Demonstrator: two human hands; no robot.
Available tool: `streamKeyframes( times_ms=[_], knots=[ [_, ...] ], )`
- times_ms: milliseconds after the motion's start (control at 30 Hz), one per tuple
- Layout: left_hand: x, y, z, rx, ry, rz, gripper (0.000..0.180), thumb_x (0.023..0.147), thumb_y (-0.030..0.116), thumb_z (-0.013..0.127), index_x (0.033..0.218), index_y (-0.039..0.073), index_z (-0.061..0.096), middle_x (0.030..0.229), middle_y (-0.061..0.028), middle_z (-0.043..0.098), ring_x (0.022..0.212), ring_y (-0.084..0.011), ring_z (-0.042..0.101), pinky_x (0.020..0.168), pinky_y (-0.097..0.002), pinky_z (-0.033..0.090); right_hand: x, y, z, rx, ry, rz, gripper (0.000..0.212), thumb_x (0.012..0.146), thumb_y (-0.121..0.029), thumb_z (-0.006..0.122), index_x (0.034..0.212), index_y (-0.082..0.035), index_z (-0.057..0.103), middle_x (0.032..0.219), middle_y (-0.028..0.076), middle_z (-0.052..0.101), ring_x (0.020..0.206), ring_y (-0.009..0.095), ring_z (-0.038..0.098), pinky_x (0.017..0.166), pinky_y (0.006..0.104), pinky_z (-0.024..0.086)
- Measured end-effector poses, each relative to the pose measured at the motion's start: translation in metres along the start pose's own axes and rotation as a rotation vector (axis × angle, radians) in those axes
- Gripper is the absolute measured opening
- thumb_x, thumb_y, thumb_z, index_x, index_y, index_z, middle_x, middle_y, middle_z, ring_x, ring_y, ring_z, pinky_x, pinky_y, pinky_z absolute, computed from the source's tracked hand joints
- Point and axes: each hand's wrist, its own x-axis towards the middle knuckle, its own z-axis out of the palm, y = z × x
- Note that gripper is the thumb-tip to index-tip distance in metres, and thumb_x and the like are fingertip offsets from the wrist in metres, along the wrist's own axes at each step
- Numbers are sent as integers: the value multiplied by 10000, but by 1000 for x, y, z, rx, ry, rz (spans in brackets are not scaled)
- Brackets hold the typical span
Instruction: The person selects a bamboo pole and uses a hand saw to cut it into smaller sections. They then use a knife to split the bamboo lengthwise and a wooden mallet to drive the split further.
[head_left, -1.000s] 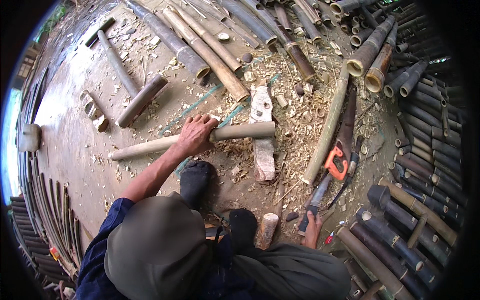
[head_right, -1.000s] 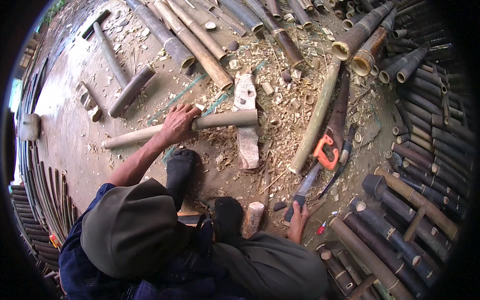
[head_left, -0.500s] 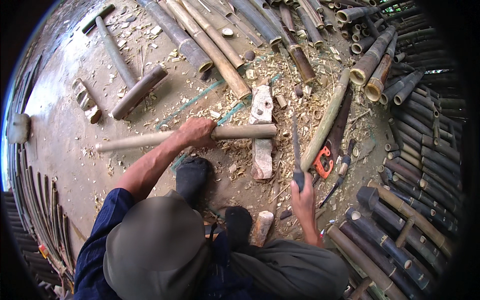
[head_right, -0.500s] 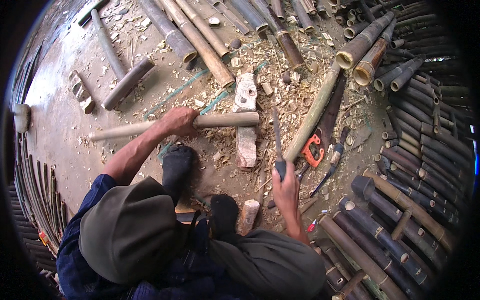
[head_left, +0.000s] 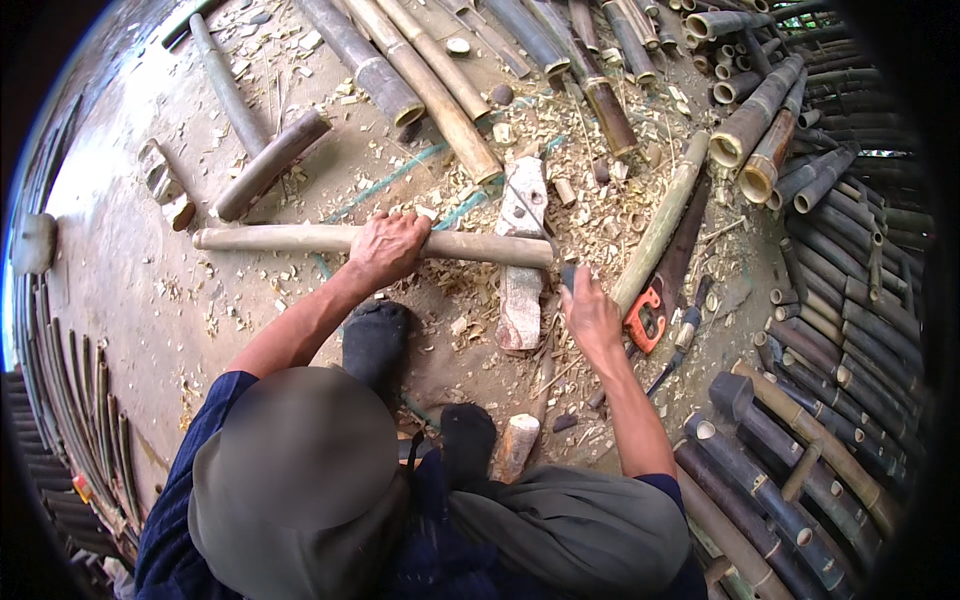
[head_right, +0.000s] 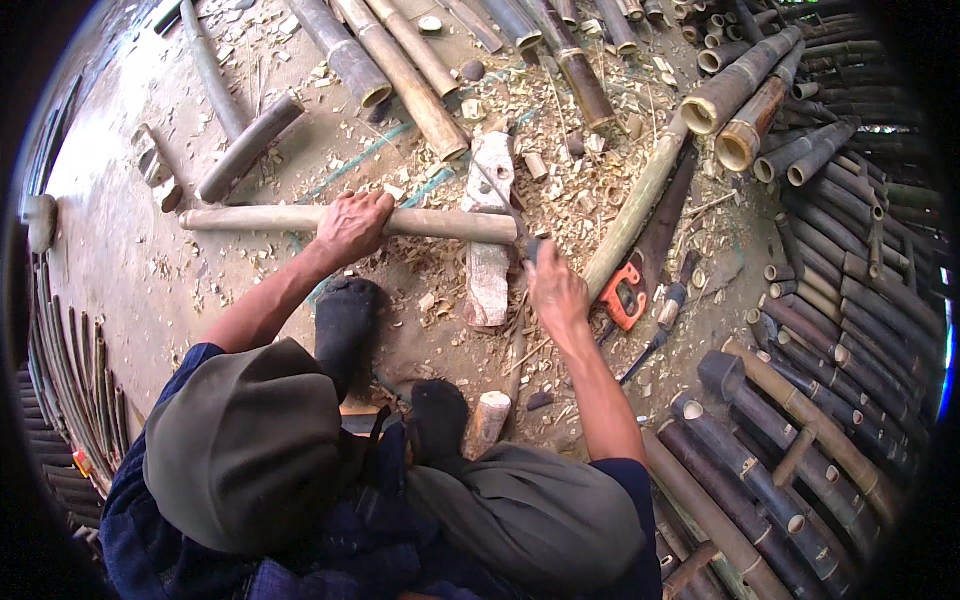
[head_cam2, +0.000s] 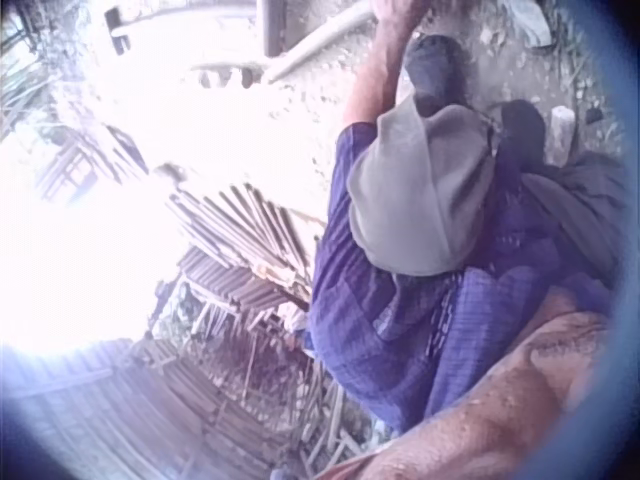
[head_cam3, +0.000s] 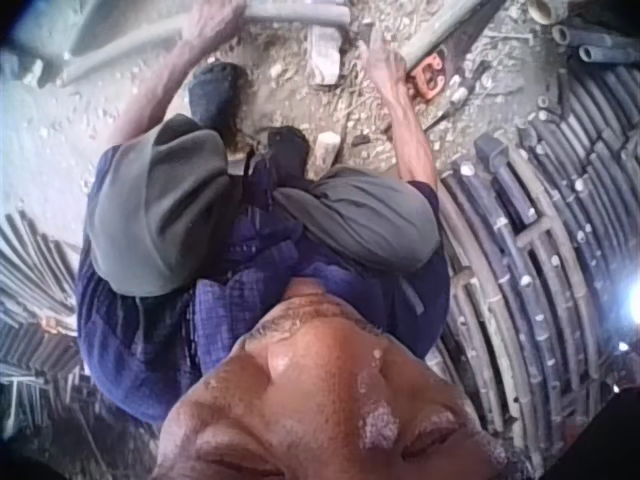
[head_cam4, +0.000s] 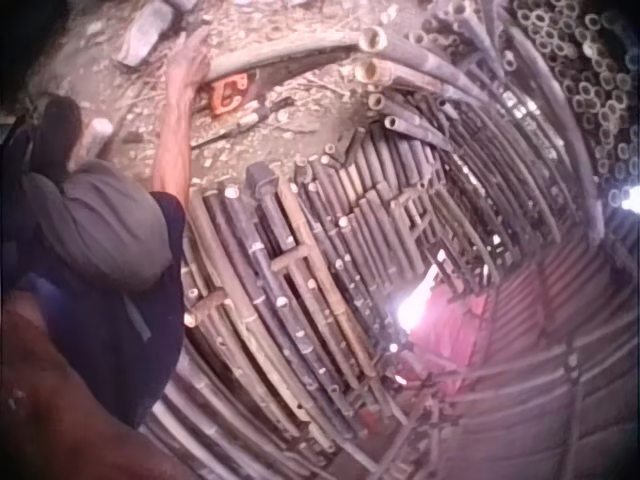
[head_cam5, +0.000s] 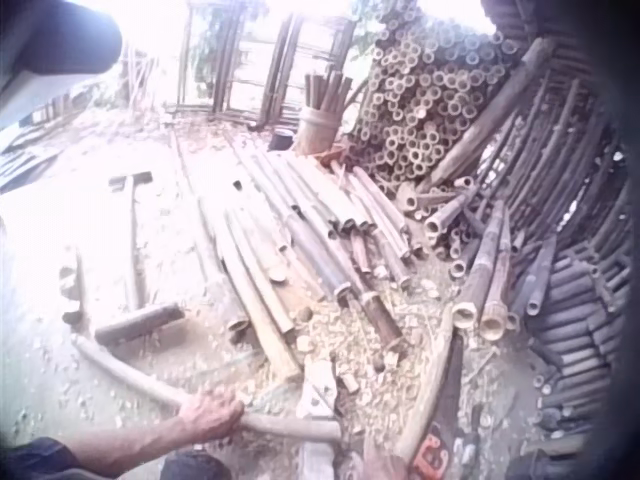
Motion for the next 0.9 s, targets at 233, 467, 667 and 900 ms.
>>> streamKeyframes(
  times_ms=[233,467,667,900],
  knots=[
    [-23,-7,30,227,398,13,218,885,219,636,1065,112,573,990,-61,613,989,-234,644,874,-392,466,1,-84,-66,177,175,-200,287,1021,-234,659,1151,-5,544,839,187,678,673,331,726,532,454,572],
    [-30,17,34,145,393,-45,636,804,294,730,1361,70,521,1283,-108,591,1193,-273,566,1071,-450,376,-2,-18,-29,-109,-149,93,279,1018,-223,646,1172,-21,533,862,269,687,732,450,712,624,517,563],
    [0,-16,-21,-137,-202,-127,494,720,408,847,1062,81,704,918,-140,703,884,-333,711,795,-460,569,-2,-83,-74,226,67,-119,336,1004,-271,692,1202,-32,564,873,229,696,766,439,716,631,511,539],
    [16,-4,-11,-158,-256,-132,381,698,376,847,911,74,755,814,-138,740,783,-301,741,734,-465,598,13,-7,-19,-80,-186,107,280,992,-171,684,1126,8,516,806,215,687,697,401,714,612,482,580]
  ],
)
